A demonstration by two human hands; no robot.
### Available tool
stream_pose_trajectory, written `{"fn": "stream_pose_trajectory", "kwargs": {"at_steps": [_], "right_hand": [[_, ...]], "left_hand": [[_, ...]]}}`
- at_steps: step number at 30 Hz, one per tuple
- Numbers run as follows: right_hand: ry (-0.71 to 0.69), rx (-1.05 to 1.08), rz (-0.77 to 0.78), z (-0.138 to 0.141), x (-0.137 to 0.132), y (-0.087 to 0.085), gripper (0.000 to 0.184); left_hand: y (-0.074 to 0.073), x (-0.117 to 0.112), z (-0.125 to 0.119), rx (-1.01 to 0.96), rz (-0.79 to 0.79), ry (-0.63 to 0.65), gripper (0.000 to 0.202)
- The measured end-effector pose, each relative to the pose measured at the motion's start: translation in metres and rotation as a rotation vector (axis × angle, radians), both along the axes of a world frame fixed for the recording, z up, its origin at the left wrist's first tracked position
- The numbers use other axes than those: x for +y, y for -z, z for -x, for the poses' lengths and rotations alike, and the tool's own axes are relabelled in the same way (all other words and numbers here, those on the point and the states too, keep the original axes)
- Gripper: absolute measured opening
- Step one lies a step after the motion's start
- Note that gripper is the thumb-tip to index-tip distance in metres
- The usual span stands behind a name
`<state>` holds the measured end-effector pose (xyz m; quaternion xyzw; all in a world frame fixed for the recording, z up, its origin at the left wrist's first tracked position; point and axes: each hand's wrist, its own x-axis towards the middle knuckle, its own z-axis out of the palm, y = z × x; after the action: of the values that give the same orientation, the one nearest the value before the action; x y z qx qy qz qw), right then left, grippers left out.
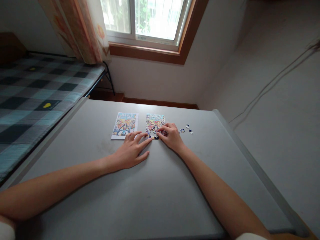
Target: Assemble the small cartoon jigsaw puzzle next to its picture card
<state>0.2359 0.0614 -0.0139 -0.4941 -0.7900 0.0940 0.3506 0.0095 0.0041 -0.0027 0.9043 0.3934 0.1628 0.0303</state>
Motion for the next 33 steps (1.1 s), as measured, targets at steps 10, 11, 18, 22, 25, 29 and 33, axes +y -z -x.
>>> {"fn": "stream_pose_trajectory", "kwargs": {"at_steps": [10, 11, 18, 22, 25, 29, 33], "right_hand": [[0.009, 0.001, 0.029, 0.0003, -0.0004, -0.0018, 0.004], [0.01, -0.001, 0.032, 0.0003, -0.0004, -0.0018, 0.004], [0.011, -0.001, -0.022, 0.0011, -0.0019, -0.0019, 0.006], [-0.015, -0.035, -0.077, 0.0013, -0.0041, -0.0029, 0.015], [-0.016, -0.055, -0.084, 0.0006, -0.0042, -0.0027, 0.023], [-0.004, -0.055, -0.085, -0.0008, -0.0029, -0.0014, 0.028], [-0.054, -0.125, -0.119, -0.0014, -0.0039, -0.003, 0.027]], "left_hand": [[0.0005, 0.0, 0.0002, -0.027, 0.005, 0.001, 0.052], [0.0005, 0.0001, 0.0003, -0.026, 0.006, 0.002, 0.052], [0.0007, 0.0005, 0.0007, -0.02, 0.004, 0.002, 0.052], [0.001, 0.0005, 0.0007, -0.027, 0.007, 0.005, 0.051], [0.0012, 0.0004, 0.0005, -0.024, 0.004, 0.001, 0.05], [0.0005, 0.0004, 0.0003, 0.0, 0.006, -0.007, 0.05], [-0.0002, 0.0003, 0.0002, 0.001, 0.013, -0.005, 0.05]]}}
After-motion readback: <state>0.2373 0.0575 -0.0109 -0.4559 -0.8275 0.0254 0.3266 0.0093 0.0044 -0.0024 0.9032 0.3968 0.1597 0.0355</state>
